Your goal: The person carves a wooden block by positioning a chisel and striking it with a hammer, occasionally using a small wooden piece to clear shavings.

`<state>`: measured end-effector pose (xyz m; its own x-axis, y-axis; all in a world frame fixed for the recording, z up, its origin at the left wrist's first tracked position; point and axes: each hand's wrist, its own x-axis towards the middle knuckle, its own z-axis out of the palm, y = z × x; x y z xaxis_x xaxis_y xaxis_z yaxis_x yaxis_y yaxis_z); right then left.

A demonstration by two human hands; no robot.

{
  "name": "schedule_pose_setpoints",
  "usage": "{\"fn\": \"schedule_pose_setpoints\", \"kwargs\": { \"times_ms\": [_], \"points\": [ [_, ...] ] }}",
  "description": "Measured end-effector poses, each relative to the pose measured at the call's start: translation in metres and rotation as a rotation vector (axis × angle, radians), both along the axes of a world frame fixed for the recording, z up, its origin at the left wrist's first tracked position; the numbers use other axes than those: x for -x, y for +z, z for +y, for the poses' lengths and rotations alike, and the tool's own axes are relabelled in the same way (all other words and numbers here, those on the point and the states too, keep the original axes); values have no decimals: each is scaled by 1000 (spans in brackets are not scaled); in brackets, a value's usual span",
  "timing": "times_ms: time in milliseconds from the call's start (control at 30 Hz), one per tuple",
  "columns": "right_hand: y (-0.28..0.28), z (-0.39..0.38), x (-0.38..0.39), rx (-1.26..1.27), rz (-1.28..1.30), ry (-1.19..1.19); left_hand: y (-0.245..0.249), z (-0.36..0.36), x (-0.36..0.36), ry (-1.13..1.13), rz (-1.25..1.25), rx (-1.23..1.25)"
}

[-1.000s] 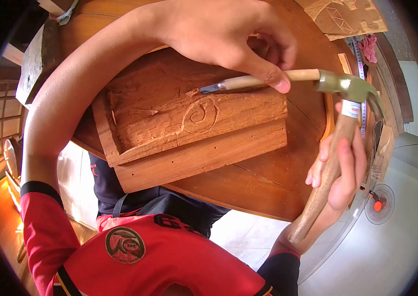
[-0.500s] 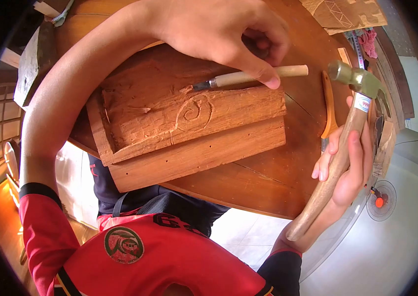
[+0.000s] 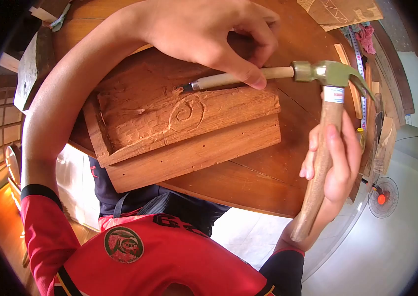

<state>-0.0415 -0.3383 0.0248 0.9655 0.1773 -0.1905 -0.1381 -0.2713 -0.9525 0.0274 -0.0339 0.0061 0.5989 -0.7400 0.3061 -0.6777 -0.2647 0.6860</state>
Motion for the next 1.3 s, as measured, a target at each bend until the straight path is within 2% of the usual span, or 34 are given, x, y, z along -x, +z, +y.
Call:
{"fn": "schedule_pose_setpoints", "kwargs": {
  "times_ms": [133,200,333,433,467,500,600,700,733,800,900,933,1000,1033,1100,1200,1233,1300],
  "points": [
    [-1,5,2,-7,-36,3,17,10,-17,-142,231,-34],
    [1,5,2,57,-8,50,17,7,-20,-159,259,-41],
    [5,-9,-4,-93,-67,-14,2,1,-11,-88,104,-49],
    [-1,-1,0,-18,-76,-32,7,10,-7,-141,106,29],
    [-1,-1,4,8,20,64,7,9,-9,-145,107,35],
    [0,1,4,33,40,63,6,9,-10,-149,108,41],
    [5,-9,-4,-73,-23,8,0,3,-14,-132,132,6],
    [1,-5,-1,-24,-78,12,9,7,-16,-173,156,-11],
    [0,-4,4,13,5,106,4,11,-11,-178,92,29],
    [1,-1,6,37,22,78,8,14,-10,-204,137,56],
    [4,-5,1,-35,-11,20,27,16,-16,-190,348,-34],
    [1,-4,0,-33,-29,22,35,12,-10,-148,349,-112],
    [1,-1,4,35,12,95,32,11,-5,-136,251,-112],
    [-1,6,9,71,46,103,17,15,-3,-164,156,-34],
    [2,-2,5,29,74,102,14,18,-7,-214,163,16],
    [5,-5,1,-54,-22,28,23,12,-19,-186,328,-106],
    [4,-2,4,-34,2,29,22,4,-15,-117,296,-178],
    [1,8,13,2,42,26,18,2,-11,-108,195,-154]
  ]
}}
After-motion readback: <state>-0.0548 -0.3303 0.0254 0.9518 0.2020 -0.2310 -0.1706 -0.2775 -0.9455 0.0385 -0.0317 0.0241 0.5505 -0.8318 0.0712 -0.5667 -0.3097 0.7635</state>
